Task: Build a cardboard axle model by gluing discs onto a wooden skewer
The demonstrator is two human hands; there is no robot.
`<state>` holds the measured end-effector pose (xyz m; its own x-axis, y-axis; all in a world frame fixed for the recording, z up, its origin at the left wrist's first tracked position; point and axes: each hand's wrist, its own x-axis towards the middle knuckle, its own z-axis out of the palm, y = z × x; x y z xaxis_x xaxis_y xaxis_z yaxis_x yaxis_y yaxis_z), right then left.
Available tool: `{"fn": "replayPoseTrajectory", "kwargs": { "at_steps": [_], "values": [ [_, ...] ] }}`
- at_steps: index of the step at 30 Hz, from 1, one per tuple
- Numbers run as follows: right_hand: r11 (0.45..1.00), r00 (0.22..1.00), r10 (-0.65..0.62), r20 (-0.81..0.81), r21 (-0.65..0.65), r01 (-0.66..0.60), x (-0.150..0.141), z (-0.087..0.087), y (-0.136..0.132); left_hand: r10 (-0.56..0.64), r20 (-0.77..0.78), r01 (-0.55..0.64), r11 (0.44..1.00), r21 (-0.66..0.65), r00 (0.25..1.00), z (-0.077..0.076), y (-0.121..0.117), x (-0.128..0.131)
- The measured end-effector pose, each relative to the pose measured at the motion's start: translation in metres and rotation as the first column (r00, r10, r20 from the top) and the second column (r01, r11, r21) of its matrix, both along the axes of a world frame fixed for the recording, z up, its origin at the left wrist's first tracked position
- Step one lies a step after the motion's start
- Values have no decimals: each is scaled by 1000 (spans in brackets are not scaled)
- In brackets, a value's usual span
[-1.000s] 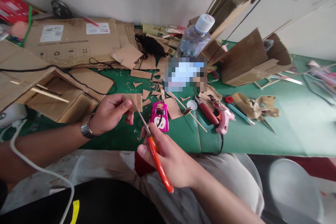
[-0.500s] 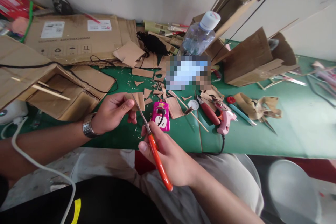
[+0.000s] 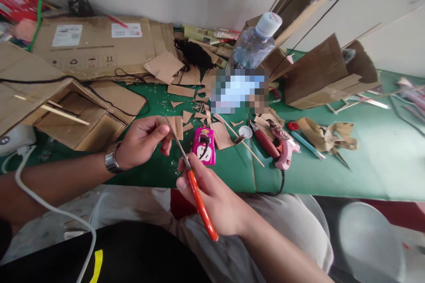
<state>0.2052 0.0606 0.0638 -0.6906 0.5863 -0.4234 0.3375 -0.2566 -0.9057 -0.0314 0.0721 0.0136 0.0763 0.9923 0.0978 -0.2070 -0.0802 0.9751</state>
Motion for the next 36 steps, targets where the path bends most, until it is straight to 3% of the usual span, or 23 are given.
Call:
{"fn": "replayPoseTrajectory", "kwargs": {
  "at_steps": [11,17,21,36],
  "values": [
    [1000,1000,4,17,17,-4,-1,-1,0,4,-1,-4,1000,20,1000,-3,-1,1],
    [999,999,40,25,14,-40,-4,4,-1,82,14,-83,995,50,997,-5,-3,3],
    [1000,1000,19,9,8,-19,-6,4,-1,47,9,-47,998,44,999,-6,-3,4],
    [988,995,-67,-78,-145,55,-7,-4,-6,2,1,-2,995,97,1000,-8,1,1]
  ]
}}
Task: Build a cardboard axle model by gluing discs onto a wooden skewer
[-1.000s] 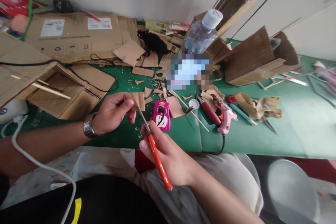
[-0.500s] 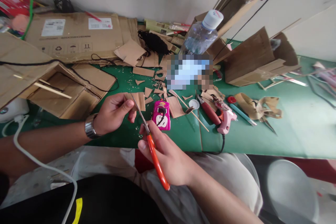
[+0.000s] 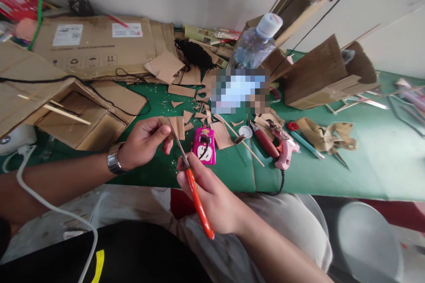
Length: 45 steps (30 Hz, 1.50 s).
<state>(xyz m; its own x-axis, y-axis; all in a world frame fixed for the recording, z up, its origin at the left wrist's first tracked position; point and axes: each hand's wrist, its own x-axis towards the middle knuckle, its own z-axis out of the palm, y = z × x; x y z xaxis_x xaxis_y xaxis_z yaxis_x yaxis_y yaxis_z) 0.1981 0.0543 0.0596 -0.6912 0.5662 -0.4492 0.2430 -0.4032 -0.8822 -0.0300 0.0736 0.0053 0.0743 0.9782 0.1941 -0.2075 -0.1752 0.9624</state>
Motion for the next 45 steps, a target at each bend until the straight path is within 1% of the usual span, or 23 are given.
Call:
{"fn": "replayPoseTrajectory", "kwargs": {
  "at_steps": [5,8,13,22,28,34,39,45],
  "values": [
    [999,999,-32,-25,16,32,-3,0,0,-5,-13,5,1000,-12,1000,0,0,-1],
    [999,999,-33,-25,41,34,-3,-2,0,-1,-14,1,1000,-17,1000,-1,0,-1],
    [999,999,-28,-25,36,28,-3,-4,-2,-5,0,5,1000,-23,1000,0,1,0],
    [999,1000,7,-6,54,-6,-3,-3,-2,9,32,-7,999,-42,999,0,-2,1],
    [998,1000,-5,4,62,5,-4,-2,-3,15,90,-7,996,-86,996,-3,-4,3],
    [1000,1000,-21,4,19,21,-5,-2,-4,29,110,-15,993,-121,993,-6,-3,4],
    [1000,999,1,32,22,-1,1,2,1,101,126,-87,990,-113,987,-6,4,-1],
    [996,999,9,43,85,-13,5,7,6,67,83,-58,993,-103,994,-1,4,-2]
  ]
}}
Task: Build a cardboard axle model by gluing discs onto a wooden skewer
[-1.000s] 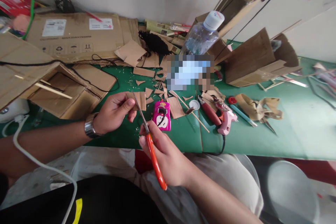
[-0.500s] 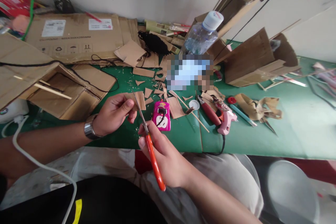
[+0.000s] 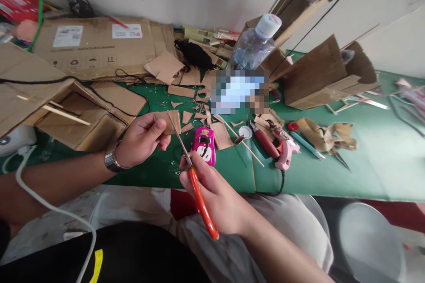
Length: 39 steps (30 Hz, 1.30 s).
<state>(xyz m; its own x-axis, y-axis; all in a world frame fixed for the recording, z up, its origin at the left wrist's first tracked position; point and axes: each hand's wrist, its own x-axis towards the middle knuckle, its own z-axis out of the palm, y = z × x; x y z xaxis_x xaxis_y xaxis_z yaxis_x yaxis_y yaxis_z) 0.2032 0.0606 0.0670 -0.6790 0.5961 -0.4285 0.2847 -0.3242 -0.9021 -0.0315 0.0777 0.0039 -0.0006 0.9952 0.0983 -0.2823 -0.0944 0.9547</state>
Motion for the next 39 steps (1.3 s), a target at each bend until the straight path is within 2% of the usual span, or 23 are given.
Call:
{"fn": "replayPoseTrajectory", "kwargs": {
  "at_steps": [13,25,32,39],
  "values": [
    [1000,1000,-7,-9,-29,7,1,-3,1,-56,-28,56,998,-3,998,4,2,-1],
    [999,999,-37,-35,-15,37,-2,-7,0,-46,-11,45,999,-19,999,1,3,-1],
    [1000,1000,7,-17,12,-7,-2,-8,-1,-44,25,45,999,-26,999,0,2,1],
    [1000,1000,-2,-30,-23,2,-5,-8,-2,-34,36,35,999,-33,999,-1,1,3]
  ]
}}
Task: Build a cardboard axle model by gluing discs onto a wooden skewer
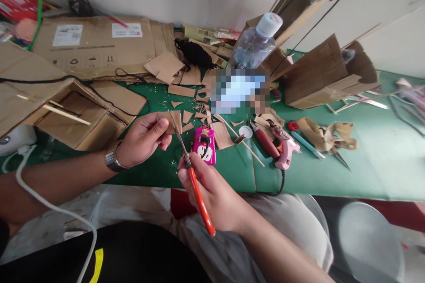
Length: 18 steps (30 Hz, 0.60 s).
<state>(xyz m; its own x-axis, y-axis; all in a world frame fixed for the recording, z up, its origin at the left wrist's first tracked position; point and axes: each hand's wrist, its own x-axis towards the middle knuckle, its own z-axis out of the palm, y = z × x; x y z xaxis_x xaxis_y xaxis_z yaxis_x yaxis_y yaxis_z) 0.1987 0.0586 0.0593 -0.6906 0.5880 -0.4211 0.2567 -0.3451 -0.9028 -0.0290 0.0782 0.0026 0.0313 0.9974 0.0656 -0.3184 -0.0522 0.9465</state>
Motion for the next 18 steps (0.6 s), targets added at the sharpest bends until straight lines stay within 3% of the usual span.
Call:
{"fn": "replayPoseTrajectory", "kwargs": {
  "at_steps": [18],
  "values": [
    [998,997,53,47,36,-55,11,12,10,-111,76,114,993,-43,991,5,5,-11]
  ]
}}
